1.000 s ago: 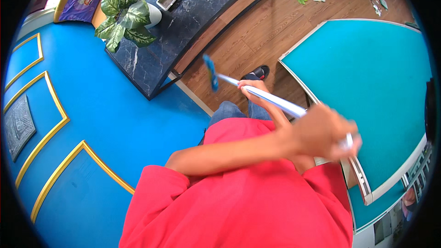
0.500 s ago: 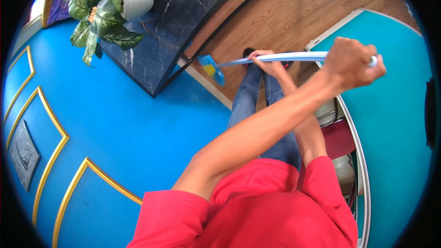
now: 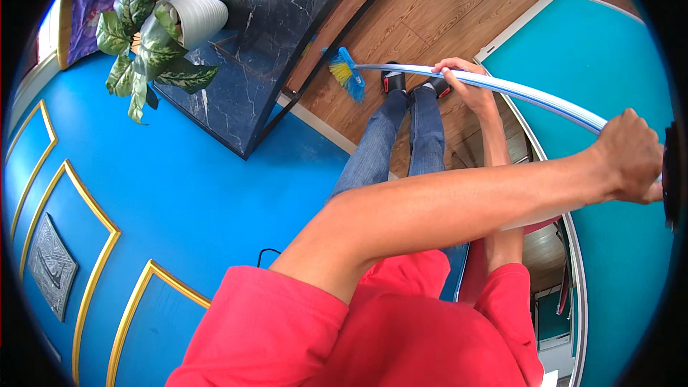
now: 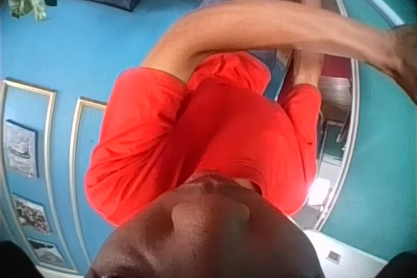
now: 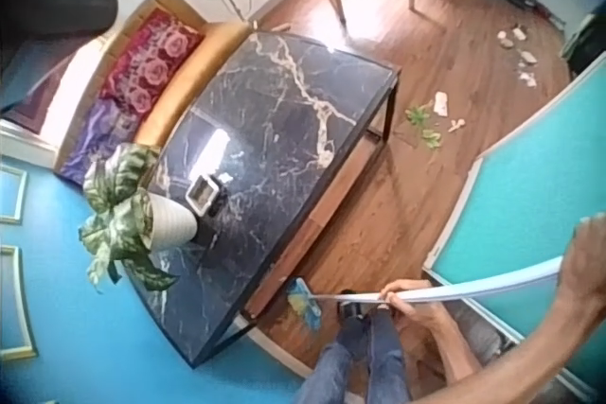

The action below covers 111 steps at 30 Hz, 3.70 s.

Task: The recorder uses a broom to sweep trash on a wooden floor and then collects it into a blue dustpan.

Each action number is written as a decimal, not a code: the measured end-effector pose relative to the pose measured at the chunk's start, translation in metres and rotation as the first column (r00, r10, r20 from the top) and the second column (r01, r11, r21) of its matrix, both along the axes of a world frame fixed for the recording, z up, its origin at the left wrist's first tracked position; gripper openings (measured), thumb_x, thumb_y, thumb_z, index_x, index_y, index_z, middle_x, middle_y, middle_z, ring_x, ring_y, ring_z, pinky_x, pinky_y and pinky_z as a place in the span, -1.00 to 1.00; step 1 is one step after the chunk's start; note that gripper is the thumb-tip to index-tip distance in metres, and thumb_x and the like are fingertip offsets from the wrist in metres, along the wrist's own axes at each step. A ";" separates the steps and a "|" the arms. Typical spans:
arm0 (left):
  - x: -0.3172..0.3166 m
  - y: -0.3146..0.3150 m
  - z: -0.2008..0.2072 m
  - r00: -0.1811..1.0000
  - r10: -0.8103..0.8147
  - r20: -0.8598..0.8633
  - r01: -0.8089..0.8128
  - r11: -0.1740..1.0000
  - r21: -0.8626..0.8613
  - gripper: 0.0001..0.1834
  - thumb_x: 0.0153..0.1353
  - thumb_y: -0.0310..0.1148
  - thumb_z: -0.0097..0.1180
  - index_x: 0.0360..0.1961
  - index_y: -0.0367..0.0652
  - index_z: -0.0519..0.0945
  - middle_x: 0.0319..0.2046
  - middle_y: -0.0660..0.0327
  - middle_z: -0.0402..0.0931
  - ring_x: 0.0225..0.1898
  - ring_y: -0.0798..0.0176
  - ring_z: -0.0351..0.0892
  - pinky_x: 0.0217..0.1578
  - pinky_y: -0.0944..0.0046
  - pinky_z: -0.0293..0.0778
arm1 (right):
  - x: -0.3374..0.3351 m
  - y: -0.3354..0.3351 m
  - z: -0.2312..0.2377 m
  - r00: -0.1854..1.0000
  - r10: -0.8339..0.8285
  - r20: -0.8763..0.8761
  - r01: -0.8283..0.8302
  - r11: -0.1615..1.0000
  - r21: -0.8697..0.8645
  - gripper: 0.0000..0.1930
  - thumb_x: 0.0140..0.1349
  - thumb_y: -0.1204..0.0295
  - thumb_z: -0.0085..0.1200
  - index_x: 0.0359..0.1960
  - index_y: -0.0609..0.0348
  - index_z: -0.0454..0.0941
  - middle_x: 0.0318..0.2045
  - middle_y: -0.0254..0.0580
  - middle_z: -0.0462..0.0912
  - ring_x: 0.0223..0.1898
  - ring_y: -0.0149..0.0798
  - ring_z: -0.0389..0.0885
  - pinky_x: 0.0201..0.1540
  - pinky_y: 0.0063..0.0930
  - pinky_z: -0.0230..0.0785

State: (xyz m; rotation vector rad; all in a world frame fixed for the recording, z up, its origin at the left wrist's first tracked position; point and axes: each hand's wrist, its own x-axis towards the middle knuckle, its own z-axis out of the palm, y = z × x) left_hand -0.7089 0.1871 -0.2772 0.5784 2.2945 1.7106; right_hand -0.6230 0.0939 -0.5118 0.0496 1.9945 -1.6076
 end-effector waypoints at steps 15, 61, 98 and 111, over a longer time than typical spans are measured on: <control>0.043 -0.035 0.156 0.959 -0.191 -0.211 0.248 0.924 0.290 -0.63 -0.21 -0.08 0.02 -0.89 -0.14 0.47 -0.84 0.03 0.38 -0.74 -0.04 0.40 -0.62 0.07 0.29 | -0.056 0.046 0.128 0.900 -0.183 -0.396 0.293 0.926 0.237 -0.89 0.23 0.55 0.07 -0.30 0.22 0.65 -0.51 -0.28 0.62 -0.46 -0.52 0.53 -0.42 -0.61 0.35; -0.319 -0.059 0.264 0.210 -0.951 -0.228 0.819 0.044 0.573 -0.75 -0.05 -0.36 -0.06 -0.76 -0.16 0.23 -0.79 0.20 0.16 -0.78 0.09 0.23 -0.71 0.17 0.16 | -0.259 0.113 0.213 0.433 -0.612 -0.662 0.846 0.528 0.066 -0.58 0.23 0.53 0.05 -0.79 0.25 0.23 -0.79 0.02 0.32 -0.75 0.02 0.34 -0.61 -0.15 0.10; -0.574 -0.009 0.217 0.898 -0.375 -0.232 0.441 0.752 0.490 -0.60 0.13 -0.26 -0.17 -0.81 -0.16 0.22 -0.85 0.23 0.24 -0.85 0.28 0.20 -0.81 0.28 0.15 | -0.663 0.271 0.167 0.759 0.182 -0.625 0.016 0.954 0.298 -0.84 0.08 0.49 0.00 -0.61 0.14 0.30 -0.74 -0.08 0.40 -0.63 -0.04 0.54 -0.58 -0.19 0.32; -0.581 0.126 0.280 0.976 0.006 -0.219 0.083 0.914 0.397 -0.63 0.09 -0.34 -0.14 -0.85 -0.14 0.25 -0.87 0.29 0.21 -0.88 0.34 0.15 -0.80 0.35 0.09 | -0.674 0.268 0.196 0.793 -0.030 -0.608 -0.146 0.960 -0.239 -0.63 0.28 0.41 -0.02 -0.75 0.13 0.37 -0.75 -0.03 0.42 -0.72 0.02 0.40 -0.60 -0.20 0.25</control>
